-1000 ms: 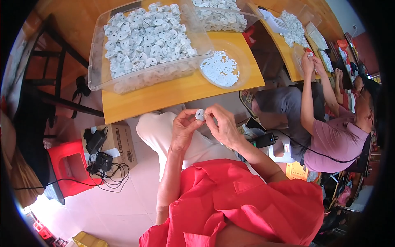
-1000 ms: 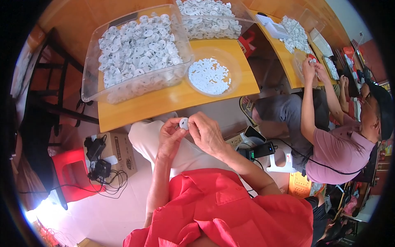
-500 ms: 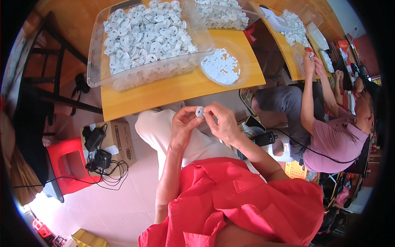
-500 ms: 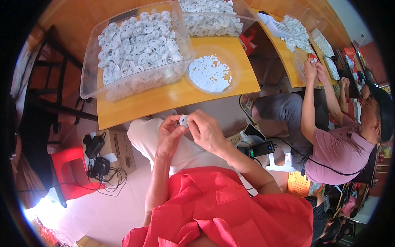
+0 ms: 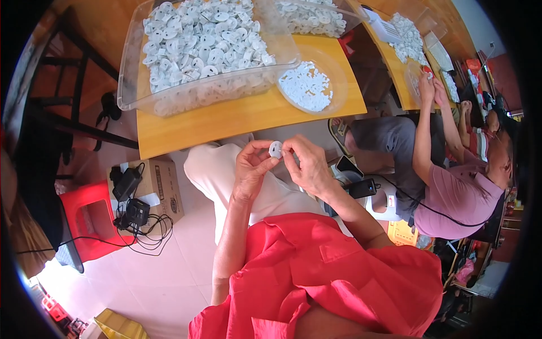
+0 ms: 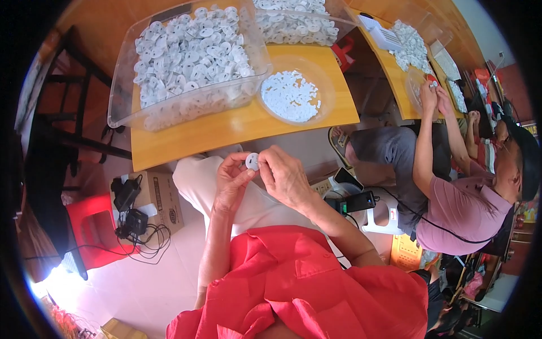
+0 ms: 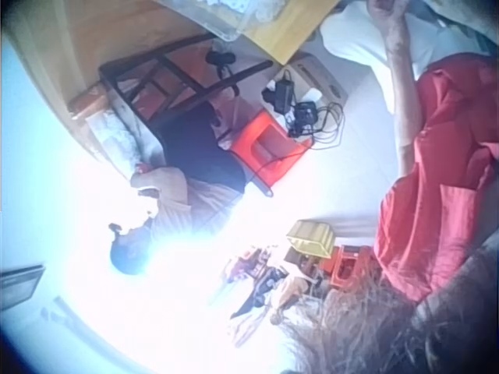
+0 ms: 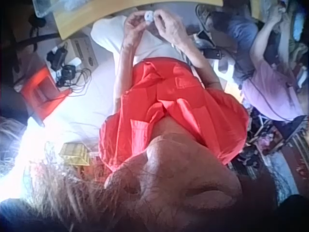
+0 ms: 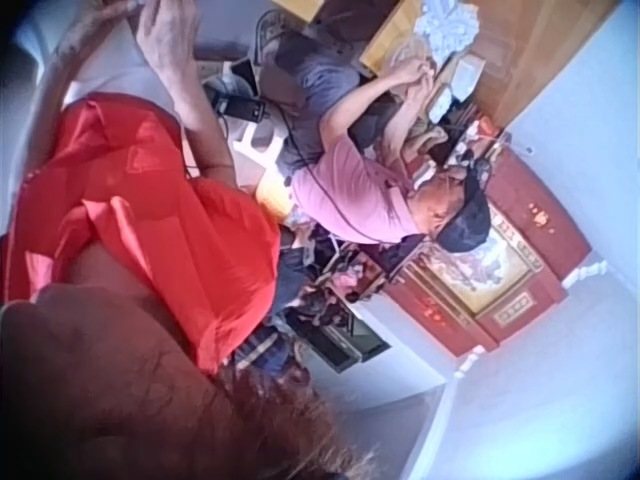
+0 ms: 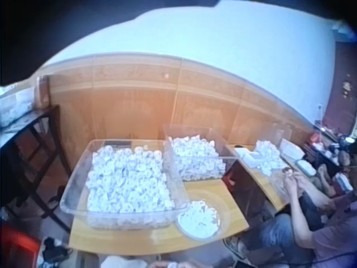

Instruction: The person takes circular plastic bases from a container and small plastic inserts from a tray, assembling the pieces together by hand.

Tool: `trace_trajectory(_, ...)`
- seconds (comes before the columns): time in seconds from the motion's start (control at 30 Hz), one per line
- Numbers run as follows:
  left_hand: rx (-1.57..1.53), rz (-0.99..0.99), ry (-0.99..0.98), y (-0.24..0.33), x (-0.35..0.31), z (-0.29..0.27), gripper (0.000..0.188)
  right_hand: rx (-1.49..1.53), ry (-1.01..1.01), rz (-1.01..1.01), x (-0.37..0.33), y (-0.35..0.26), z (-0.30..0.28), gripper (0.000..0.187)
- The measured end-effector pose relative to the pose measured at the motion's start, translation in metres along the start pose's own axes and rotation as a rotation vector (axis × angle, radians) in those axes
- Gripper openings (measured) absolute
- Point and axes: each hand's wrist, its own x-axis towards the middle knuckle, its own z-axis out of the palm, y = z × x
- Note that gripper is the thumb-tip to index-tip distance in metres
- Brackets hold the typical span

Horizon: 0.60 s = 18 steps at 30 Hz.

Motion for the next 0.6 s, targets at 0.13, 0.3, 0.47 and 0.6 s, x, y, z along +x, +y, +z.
trace_trajectory(0.13,0.014,0.006,0.010,-0.0009,0.0006,-0.0021,0.031,-0.049,0.000,-0.002,-0.0007,0.0007,0.0045,0.011)
trace_trajectory(0.3,0.022,0.030,0.028,-0.0025,0.0009,-0.0032,0.031,-0.059,0.008,-0.027,0.0004,0.0019,0.0069,0.011)
trace_trajectory(0.47,0.019,0.037,0.026,-0.0032,0.0013,-0.0030,0.031,-0.062,0.011,-0.025,-0.0007,0.0045,0.0086,0.011)
trace_trajectory(0.6,-0.003,0.023,0.018,-0.0004,0.0013,0.0004,0.031,0.009,-0.002,-0.011,-0.0004,0.0054,0.0066,0.011)
